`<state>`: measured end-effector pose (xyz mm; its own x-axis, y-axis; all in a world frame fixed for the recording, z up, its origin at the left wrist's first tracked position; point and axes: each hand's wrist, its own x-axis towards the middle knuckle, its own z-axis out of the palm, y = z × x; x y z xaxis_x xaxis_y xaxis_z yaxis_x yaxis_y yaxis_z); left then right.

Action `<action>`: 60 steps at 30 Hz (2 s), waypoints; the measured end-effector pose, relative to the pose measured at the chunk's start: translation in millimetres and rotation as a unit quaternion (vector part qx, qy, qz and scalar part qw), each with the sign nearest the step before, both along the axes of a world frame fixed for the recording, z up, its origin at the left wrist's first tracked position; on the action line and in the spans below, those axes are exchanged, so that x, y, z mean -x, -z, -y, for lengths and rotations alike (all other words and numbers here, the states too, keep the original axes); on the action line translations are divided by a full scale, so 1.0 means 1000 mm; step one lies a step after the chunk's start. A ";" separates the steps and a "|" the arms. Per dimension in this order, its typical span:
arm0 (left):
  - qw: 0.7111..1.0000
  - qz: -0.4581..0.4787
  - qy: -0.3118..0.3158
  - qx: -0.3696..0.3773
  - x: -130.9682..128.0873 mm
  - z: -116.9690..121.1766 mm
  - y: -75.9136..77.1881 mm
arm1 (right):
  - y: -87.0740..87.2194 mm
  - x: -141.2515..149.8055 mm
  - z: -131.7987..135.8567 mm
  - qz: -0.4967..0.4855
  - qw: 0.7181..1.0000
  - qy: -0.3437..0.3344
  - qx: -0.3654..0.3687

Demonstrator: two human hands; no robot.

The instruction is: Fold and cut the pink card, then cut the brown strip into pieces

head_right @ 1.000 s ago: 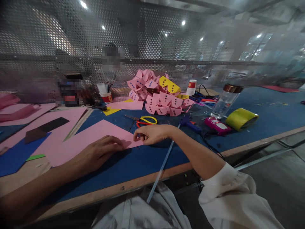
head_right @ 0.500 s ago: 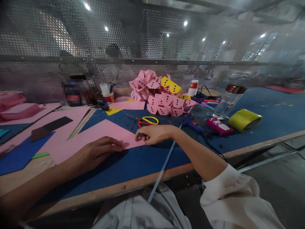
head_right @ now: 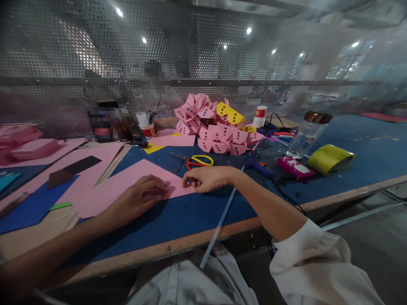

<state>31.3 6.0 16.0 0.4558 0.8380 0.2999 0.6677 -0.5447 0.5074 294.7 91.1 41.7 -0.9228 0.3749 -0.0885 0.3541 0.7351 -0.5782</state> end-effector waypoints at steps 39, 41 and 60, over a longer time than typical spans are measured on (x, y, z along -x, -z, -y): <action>0.992 -0.103 -0.076 0.007 0.019 0.004 0.007 | -0.002 0.000 0.002 0.002 1.000 0.002 -0.004; 0.992 -0.100 -0.076 0.000 0.022 0.004 0.009 | -0.003 0.000 0.003 0.004 1.000 0.004 -0.006; 0.984 -0.158 -0.086 -0.004 0.053 0.014 0.005 | 0.000 0.000 0.001 -0.002 1.000 0.000 -0.008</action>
